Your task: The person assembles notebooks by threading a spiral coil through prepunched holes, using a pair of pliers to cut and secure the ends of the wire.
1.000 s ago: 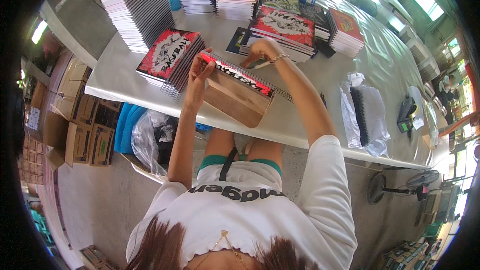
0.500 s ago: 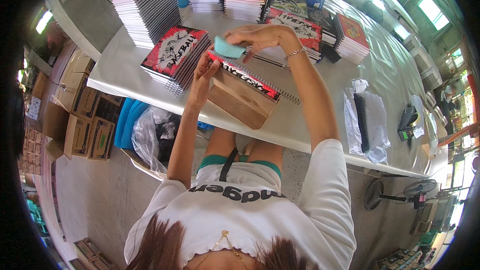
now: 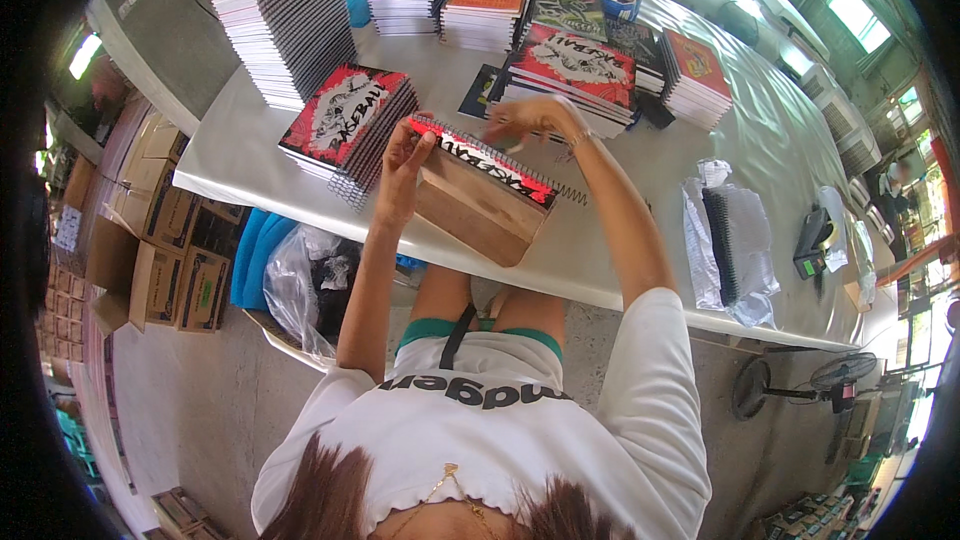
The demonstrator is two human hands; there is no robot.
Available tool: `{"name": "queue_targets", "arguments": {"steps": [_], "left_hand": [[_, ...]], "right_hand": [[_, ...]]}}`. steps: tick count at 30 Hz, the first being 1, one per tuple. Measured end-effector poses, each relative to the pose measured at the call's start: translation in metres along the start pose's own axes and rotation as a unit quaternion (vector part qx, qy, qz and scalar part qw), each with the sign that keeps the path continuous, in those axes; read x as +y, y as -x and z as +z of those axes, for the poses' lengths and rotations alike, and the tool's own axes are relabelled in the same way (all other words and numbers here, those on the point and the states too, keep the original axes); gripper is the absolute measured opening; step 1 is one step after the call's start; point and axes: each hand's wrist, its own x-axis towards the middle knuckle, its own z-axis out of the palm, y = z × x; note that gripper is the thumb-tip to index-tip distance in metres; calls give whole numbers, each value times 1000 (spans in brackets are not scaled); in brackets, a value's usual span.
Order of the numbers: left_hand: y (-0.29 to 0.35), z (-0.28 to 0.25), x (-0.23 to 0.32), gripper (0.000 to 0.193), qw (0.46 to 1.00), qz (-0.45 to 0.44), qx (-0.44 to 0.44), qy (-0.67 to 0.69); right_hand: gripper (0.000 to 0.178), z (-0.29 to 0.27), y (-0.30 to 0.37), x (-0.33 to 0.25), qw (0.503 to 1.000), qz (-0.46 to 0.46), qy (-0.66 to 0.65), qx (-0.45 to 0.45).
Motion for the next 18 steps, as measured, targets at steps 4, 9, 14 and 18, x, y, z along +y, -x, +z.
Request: {"name": "queue_targets", "arguments": {"steps": [4, 9, 14, 18], "left_hand": [[20, 30, -17, 17, 996, 11, 92, 11], [50, 40, -10, 24, 993, -1, 116, 3], [46, 30, 9, 23, 993, -40, 62, -89], [41, 31, 29, 22, 983, -80, 40, -158]], "right_hand": [[46, 48, 24, 107, 965, -89, 39, 243], [50, 151, 85, 125, 847, 128, 3, 515], [62, 240, 121, 87, 743, 457, -15, 489], [56, 276, 122, 86, 704, 384, -21, 597]]}}
